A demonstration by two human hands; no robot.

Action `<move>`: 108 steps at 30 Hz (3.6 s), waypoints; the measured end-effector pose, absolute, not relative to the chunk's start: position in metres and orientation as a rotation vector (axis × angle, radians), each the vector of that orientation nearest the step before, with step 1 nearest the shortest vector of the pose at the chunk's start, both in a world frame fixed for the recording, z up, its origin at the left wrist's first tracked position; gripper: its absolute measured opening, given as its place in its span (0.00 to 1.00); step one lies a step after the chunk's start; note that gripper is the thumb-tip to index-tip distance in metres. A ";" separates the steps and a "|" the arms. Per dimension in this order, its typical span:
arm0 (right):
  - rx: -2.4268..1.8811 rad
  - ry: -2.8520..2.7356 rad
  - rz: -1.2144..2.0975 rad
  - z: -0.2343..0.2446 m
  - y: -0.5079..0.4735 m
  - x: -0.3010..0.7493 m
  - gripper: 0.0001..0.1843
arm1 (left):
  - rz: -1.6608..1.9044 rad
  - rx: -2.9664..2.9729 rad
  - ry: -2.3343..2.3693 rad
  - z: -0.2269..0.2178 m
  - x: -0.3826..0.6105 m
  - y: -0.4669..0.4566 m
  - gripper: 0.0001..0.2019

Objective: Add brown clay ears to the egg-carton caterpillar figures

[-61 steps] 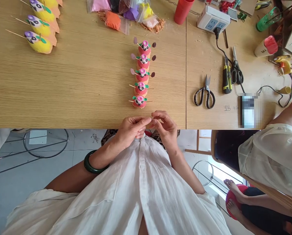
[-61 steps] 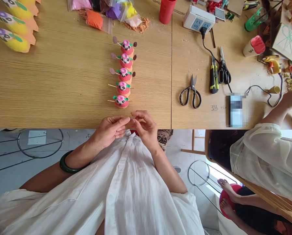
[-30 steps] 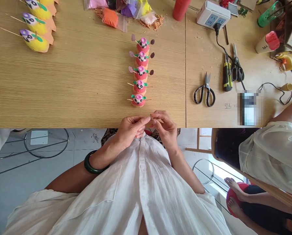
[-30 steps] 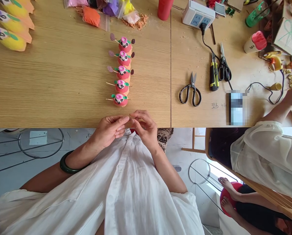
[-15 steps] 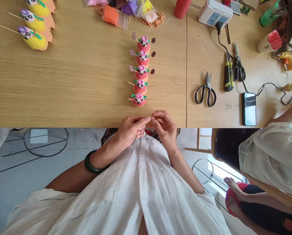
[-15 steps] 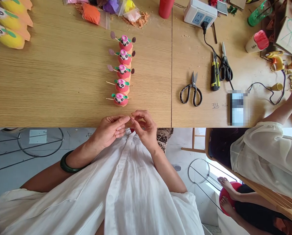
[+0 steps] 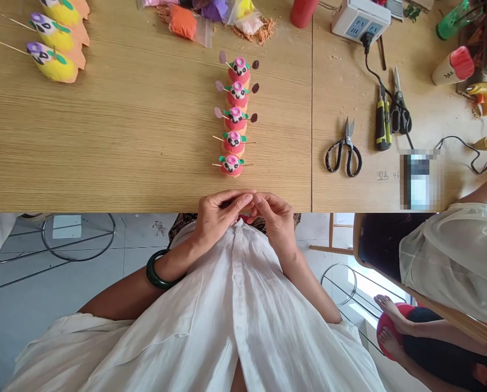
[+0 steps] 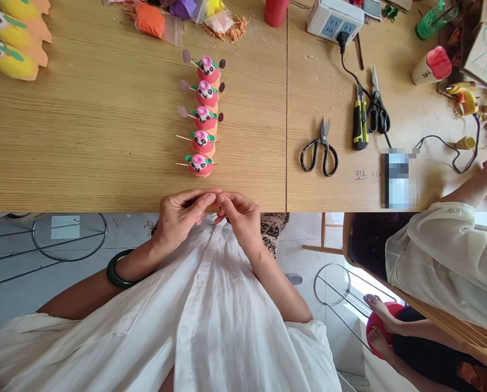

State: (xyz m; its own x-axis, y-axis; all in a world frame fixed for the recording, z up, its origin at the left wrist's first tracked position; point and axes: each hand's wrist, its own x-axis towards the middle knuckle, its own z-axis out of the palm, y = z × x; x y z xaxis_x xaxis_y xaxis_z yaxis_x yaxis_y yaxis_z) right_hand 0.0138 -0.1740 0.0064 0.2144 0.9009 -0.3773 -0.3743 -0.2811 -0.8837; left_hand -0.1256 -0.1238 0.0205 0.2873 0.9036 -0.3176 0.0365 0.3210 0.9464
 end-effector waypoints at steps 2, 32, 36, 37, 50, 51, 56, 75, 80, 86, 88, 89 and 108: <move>-1.319 -0.554 1.350 0.004 -0.174 0.013 0.19 | 0.744 1.117 1.126 0.020 -0.126 -0.125 0.11; -1.311 -0.835 1.080 0.010 -0.181 0.017 0.09 | 0.663 0.834 0.959 0.013 -0.131 -0.126 0.10; -1.373 -0.780 1.050 0.013 -0.181 0.016 0.11 | 0.700 0.905 1.038 0.019 -0.128 -0.126 0.10; -1.395 -0.755 1.059 0.014 -0.181 0.016 0.12 | 0.726 0.955 1.080 0.022 -0.127 -0.126 0.11; -1.338 -0.650 1.266 0.019 -0.176 0.015 0.15 | 0.831 1.508 1.054 0.012 -0.131 -0.126 0.15; -1.343 -0.652 1.256 0.019 -0.176 0.014 0.16 | 0.832 1.530 1.056 0.013 -0.132 -0.125 0.15; -1.427 -0.648 1.216 0.018 -0.175 0.015 0.20 | 0.765 1.409 1.130 0.020 -0.133 -0.121 0.16; -1.363 -0.641 1.380 0.013 -0.174 0.015 0.21 | 0.733 1.093 1.134 0.014 -0.129 -0.123 0.14; -1.298 -0.594 1.474 0.013 -0.175 0.015 0.20 | 0.797 1.182 1.187 0.013 -0.130 -0.123 0.10; -1.284 -0.584 1.489 0.010 -0.175 0.012 0.21 | 0.793 1.105 1.144 0.011 -0.126 -0.125 0.16; -1.305 -0.586 1.453 0.009 -0.176 0.012 0.21 | 0.776 1.017 1.144 0.013 -0.126 -0.125 0.18; -1.313 -0.597 1.445 0.008 -0.176 0.012 0.21 | 0.766 0.981 1.143 0.015 -0.126 -0.124 0.19; -1.327 -0.577 1.469 0.017 -0.172 0.011 0.23 | 0.779 0.958 1.126 0.017 -0.126 -0.124 0.20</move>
